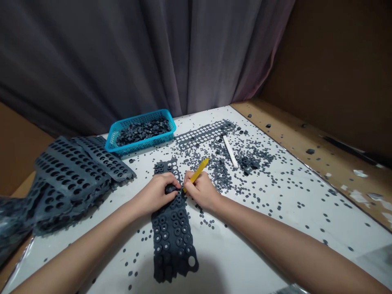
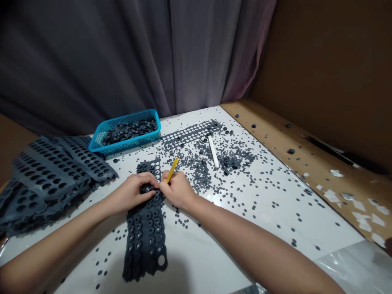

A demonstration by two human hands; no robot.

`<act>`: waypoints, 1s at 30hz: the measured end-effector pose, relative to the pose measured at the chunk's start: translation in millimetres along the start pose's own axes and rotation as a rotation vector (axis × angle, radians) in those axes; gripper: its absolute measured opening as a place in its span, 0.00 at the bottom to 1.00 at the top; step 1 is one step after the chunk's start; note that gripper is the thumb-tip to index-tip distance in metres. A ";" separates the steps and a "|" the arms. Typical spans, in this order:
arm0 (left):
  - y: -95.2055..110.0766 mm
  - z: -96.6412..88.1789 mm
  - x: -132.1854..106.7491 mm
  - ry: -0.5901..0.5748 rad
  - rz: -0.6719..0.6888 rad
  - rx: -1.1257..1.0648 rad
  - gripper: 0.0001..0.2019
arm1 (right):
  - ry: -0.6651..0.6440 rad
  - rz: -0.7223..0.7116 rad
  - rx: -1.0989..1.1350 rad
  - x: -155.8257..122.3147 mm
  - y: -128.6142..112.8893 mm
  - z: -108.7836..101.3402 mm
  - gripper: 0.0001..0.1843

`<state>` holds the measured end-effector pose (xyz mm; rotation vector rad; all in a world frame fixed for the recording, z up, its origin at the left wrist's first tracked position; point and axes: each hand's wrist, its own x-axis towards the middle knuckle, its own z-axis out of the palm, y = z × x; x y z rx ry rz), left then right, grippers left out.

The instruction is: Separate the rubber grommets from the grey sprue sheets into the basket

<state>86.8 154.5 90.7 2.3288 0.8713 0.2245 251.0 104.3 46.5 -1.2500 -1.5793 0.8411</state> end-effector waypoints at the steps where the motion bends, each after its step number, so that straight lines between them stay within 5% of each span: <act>1: 0.8 -0.1 0.7 -0.024 0.007 0.023 0.07 | -0.009 -0.011 -0.028 -0.1 -0.1 0.0 0.09; 9: 1.8 5.1 0.2 -0.145 0.030 0.173 0.02 | -0.058 0.001 -0.188 -0.2 -5.2 -2.0 0.08; 16: -12.0 17.7 -17.2 0.030 0.115 0.067 0.10 | -0.034 0.006 -0.220 0.1 -5.2 -2.6 0.08; 21: -14.4 20.9 -18.3 0.283 -0.103 -0.200 0.05 | -0.035 -0.001 -0.226 0.7 -4.0 -2.9 0.09; 26: -26.2 16.9 -10.2 0.507 -0.473 -0.844 0.08 | -0.045 0.021 -0.218 0.9 -5.8 -3.3 0.09; 30: -35.0 0.2 -6.1 0.539 -0.557 -1.119 0.05 | -0.052 0.048 -0.177 1.4 -5.6 -3.5 0.09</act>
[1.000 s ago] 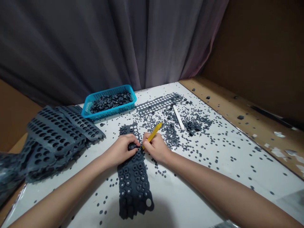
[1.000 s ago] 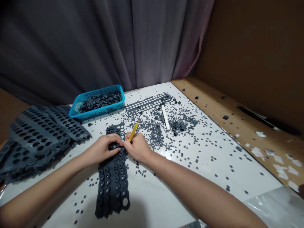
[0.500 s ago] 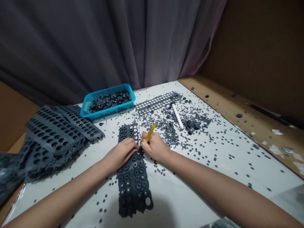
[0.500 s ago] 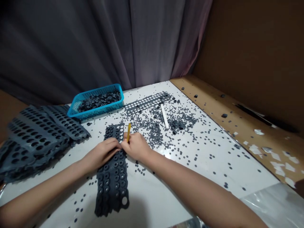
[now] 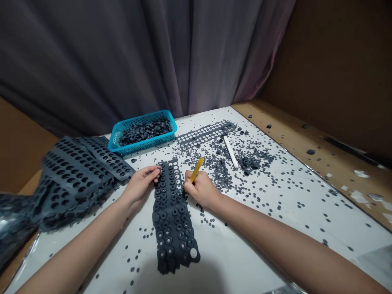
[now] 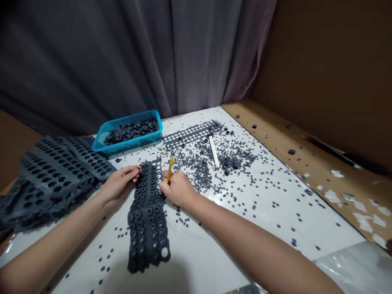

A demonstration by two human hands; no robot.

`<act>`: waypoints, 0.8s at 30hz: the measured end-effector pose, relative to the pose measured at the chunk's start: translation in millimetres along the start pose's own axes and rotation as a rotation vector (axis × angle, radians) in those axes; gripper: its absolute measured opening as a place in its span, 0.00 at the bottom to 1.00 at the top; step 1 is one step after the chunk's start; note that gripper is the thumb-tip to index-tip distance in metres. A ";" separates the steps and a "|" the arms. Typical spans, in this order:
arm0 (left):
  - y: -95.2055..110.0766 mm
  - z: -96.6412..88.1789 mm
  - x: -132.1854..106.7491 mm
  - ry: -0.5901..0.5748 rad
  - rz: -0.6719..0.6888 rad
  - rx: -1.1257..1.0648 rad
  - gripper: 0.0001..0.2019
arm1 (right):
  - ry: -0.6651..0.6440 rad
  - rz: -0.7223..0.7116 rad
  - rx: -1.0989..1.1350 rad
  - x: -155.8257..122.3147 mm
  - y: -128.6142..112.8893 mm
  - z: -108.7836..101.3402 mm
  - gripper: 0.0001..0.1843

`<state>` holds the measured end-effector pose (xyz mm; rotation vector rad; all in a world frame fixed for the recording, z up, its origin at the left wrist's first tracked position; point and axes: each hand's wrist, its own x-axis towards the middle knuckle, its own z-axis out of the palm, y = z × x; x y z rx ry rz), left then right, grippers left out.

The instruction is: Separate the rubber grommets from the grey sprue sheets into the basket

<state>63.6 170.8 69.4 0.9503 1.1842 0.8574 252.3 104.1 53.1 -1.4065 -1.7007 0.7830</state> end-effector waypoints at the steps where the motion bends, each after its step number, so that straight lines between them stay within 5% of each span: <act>1: 6.5 -1.2 1.7 -0.006 -0.048 -0.063 0.03 | -0.003 0.003 0.008 0.1 0.3 0.1 0.09; 6: 56.5 4.2 22.2 -0.010 -0.165 -0.343 0.12 | -0.018 -0.022 0.009 0.1 0.8 0.8 0.09; 14: 135.9 9.8 116.0 0.112 -0.066 -0.610 0.07 | -0.031 -0.031 0.011 -0.1 1.5 2.9 0.10; 19: 144.1 7.9 129.7 0.078 -0.097 -0.660 0.10 | -0.035 -0.021 0.021 1.2 5.8 4.8 0.09; 24: 118.6 21.8 93.2 -0.071 -0.148 -0.687 0.10 | -0.035 -0.025 0.038 1.1 7.6 5.7 0.09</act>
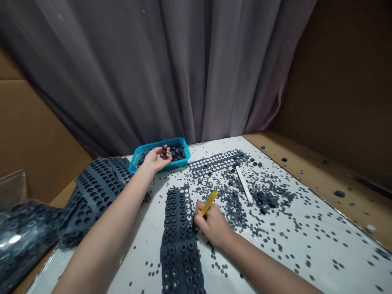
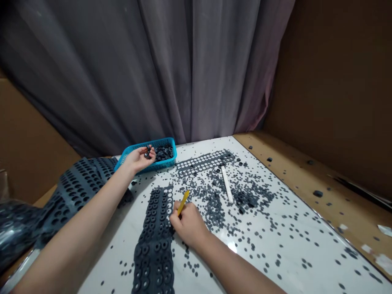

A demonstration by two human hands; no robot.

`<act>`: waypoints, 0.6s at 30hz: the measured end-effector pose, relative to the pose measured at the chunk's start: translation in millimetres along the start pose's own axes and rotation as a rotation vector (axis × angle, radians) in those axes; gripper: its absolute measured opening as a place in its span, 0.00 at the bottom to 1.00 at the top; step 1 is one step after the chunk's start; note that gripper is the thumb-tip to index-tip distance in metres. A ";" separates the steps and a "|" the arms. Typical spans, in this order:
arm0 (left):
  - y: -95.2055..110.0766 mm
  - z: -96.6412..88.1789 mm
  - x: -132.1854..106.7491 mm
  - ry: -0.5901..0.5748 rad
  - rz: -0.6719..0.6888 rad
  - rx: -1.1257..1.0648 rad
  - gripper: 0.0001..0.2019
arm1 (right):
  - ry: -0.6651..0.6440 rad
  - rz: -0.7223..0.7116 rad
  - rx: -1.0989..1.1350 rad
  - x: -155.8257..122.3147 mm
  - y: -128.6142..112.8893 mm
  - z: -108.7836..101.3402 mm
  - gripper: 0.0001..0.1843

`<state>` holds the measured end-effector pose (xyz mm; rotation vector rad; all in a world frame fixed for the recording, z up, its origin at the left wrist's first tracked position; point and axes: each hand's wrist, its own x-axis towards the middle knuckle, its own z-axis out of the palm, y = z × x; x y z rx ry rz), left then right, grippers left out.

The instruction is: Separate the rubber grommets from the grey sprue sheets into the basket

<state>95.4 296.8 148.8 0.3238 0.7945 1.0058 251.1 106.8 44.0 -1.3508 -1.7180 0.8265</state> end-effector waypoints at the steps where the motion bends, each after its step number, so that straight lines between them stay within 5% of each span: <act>1: -10.7 -2.0 -10.7 -0.026 -0.022 -0.004 0.12 | -0.002 -0.005 0.004 -0.2 0.4 0.0 0.09; 8: -71.7 -21.7 -92.7 -0.102 -0.221 0.016 0.11 | 0.017 -0.038 0.024 -0.3 3.6 -0.4 0.09; 18: -88.8 -38.0 -144.4 -0.177 -0.252 -0.043 0.17 | 0.045 -0.074 0.026 -0.3 3.1 0.2 0.11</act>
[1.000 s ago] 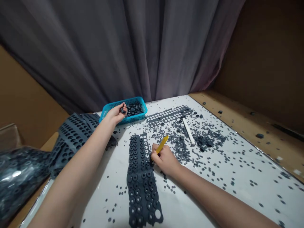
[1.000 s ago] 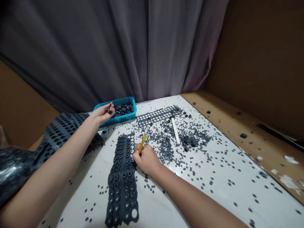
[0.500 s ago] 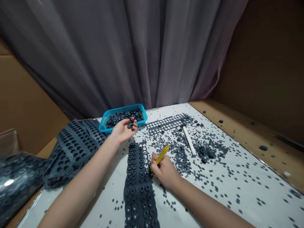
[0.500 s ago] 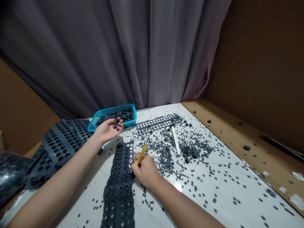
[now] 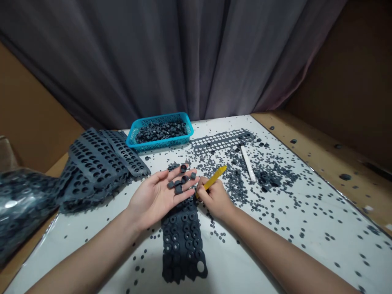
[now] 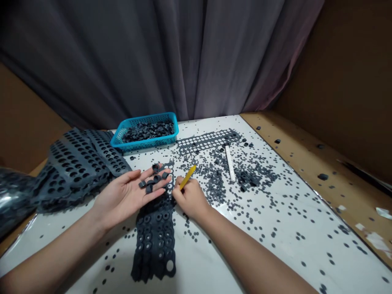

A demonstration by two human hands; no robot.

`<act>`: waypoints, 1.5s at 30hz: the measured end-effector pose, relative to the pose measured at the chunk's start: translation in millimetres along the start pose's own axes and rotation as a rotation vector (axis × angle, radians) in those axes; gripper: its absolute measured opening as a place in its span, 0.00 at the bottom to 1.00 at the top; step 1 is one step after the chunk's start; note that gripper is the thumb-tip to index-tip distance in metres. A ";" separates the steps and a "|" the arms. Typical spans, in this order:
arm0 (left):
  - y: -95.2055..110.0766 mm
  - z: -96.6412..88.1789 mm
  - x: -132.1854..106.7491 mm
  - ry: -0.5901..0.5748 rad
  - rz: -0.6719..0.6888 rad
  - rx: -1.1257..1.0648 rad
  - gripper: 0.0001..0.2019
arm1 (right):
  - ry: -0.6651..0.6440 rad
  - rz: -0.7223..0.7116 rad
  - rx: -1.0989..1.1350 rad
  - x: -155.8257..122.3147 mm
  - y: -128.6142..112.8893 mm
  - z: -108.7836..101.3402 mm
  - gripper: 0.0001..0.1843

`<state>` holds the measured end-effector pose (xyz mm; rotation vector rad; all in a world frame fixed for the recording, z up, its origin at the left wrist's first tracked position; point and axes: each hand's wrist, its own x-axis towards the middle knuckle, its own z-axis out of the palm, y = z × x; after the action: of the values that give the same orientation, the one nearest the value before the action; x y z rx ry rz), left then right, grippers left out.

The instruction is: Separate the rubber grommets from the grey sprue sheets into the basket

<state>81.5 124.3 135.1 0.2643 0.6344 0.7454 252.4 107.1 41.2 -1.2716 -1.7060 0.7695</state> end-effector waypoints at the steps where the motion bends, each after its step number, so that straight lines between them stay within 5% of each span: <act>1: -1.0 -0.9 -2.3 -0.016 -0.002 -0.004 0.17 | 0.001 -0.002 -0.002 0.1 -0.5 -0.3 0.11; 14: -7.3 -8.1 -12.9 -0.208 0.016 -0.071 0.20 | 0.010 -0.004 0.021 -0.1 -2.8 -1.2 0.12; 23: -15.0 2.5 -17.4 -0.089 0.031 -0.108 0.16 | 0.011 -0.055 0.028 -1.3 -4.4 -4.3 0.11; 30: -17.9 2.7 -14.0 -0.020 0.115 -0.095 0.15 | 0.400 -0.256 0.275 -14.3 -30.0 -5.8 0.08; 32: -20.4 0.5 -11.7 -0.008 0.122 -0.092 0.15 | 0.370 -0.315 0.259 -17.2 -39.0 -1.8 0.07; 36: -27.4 -3.4 -7.2 0.009 0.122 -0.094 0.15 | 0.297 -0.324 0.151 -19.1 -48.4 8.0 0.22; 45: -29.7 -3.2 -2.0 0.107 0.116 -0.122 0.17 | 0.277 -0.149 0.311 -18.4 -49.0 7.3 0.18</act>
<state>94.6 101.6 120.5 0.1505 0.6756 0.9112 227.0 75.3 74.8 -0.9751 -1.3793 0.7024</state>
